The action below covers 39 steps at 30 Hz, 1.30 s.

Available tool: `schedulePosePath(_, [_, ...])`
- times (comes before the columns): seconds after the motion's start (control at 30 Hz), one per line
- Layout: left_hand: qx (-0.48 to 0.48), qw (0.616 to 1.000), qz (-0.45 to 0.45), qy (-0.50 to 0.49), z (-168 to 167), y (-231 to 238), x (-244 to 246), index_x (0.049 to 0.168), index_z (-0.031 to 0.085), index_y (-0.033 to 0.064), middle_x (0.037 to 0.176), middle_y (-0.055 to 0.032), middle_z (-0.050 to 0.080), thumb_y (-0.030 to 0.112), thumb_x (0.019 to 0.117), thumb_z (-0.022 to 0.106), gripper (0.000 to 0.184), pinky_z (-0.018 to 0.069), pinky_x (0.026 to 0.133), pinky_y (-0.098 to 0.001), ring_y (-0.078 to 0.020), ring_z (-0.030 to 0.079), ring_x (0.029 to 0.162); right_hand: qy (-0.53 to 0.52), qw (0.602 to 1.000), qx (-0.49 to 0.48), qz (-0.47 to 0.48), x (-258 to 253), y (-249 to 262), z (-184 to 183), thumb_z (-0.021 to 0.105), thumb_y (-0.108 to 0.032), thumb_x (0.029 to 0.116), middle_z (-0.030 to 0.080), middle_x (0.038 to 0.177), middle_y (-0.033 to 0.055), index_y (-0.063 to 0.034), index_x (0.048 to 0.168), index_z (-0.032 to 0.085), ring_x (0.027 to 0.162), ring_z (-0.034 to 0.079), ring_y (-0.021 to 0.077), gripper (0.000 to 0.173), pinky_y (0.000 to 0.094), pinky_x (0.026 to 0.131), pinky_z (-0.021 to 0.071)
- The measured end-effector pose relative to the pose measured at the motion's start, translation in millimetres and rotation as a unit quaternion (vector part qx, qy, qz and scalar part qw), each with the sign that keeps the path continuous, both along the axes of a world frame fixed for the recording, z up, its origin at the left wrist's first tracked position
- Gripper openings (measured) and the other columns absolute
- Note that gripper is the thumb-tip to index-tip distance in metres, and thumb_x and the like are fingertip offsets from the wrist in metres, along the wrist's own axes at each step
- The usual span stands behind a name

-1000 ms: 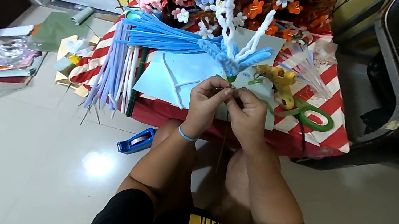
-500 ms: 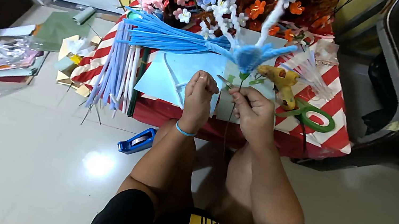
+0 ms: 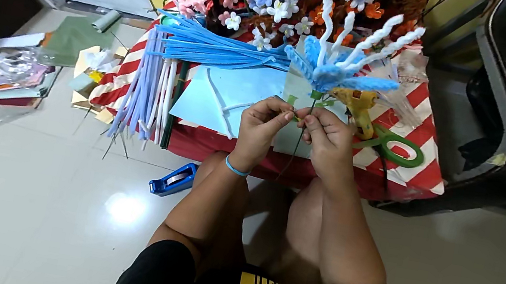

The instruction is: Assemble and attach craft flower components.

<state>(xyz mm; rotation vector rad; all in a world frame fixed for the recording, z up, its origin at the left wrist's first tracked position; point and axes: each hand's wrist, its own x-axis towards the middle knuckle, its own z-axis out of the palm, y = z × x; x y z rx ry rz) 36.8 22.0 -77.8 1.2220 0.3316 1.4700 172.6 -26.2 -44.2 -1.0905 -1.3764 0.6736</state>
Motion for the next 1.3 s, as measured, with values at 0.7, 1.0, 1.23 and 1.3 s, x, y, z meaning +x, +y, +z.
schedulePosePath(0.7, [0.014, 0.999, 0.016, 0.027, 0, 0, 2, 0.102, 0.070, 0.0160, 0.083, 0.0062, 0.069, 0.018, 0.1067, 0.052, 0.018, 0.0558, 0.074, -0.0219, -0.0025, 0.065, 0.075, 0.015, 1.000, 0.014, 0.023, 10, 3, 0, 0.047, -0.003, 0.1044, 0.064, 0.087, -0.0020, -0.0005, 0.105, 0.068, 0.064, 0.052, -0.0027, 0.021, 0.0113, 0.058, 0.0448])
schedulePosePath(1.0, [0.047, 0.993, 0.079, 0.072, -6, 2, 3, 0.083, 0.061, 0.0209, 0.070, 0.0113, 0.057, 0.033, 0.1106, 0.043, 0.035, 0.0493, 0.063, -0.0174, 0.0011, 0.055, 0.064, 0.017, 0.999, 0.014, 0.039, 11, 3, -1, 0.048, -0.003, 0.1039, 0.063, 0.086, -0.0015, -0.0003, 0.106, 0.069, 0.064, 0.052, -0.0017, 0.021, 0.0122, 0.057, 0.0450])
schedulePosePath(1.23, [0.104, 0.992, 0.072, 0.023, -6, 5, 3, 0.096, 0.075, 0.0131, 0.100, 0.0048, 0.061, 0.004, 0.0936, 0.071, 0.010, 0.0535, 0.081, -0.0181, -0.0030, 0.059, 0.093, 0.011, 0.999, 0.022, 0.039, 14, 4, -1, 0.047, -0.003, 0.1039, 0.064, 0.087, -0.0015, 0.0001, 0.106, 0.068, 0.064, 0.052, -0.0021, 0.022, 0.0122, 0.058, 0.0453])
schedulePosePath(1.3, [0.102, 0.992, 0.069, 0.013, -5, 4, 3, 0.087, 0.071, 0.0148, 0.098, 0.0049, 0.057, 0.003, 0.0907, 0.073, 0.013, 0.0520, 0.078, -0.0168, -0.0025, 0.057, 0.090, 0.016, 0.999, 0.016, 0.041, 15, 4, 0, 0.046, -0.003, 0.1043, 0.064, 0.087, -0.0018, -0.0002, 0.107, 0.068, 0.063, 0.052, -0.0019, 0.022, 0.0123, 0.058, 0.0450])
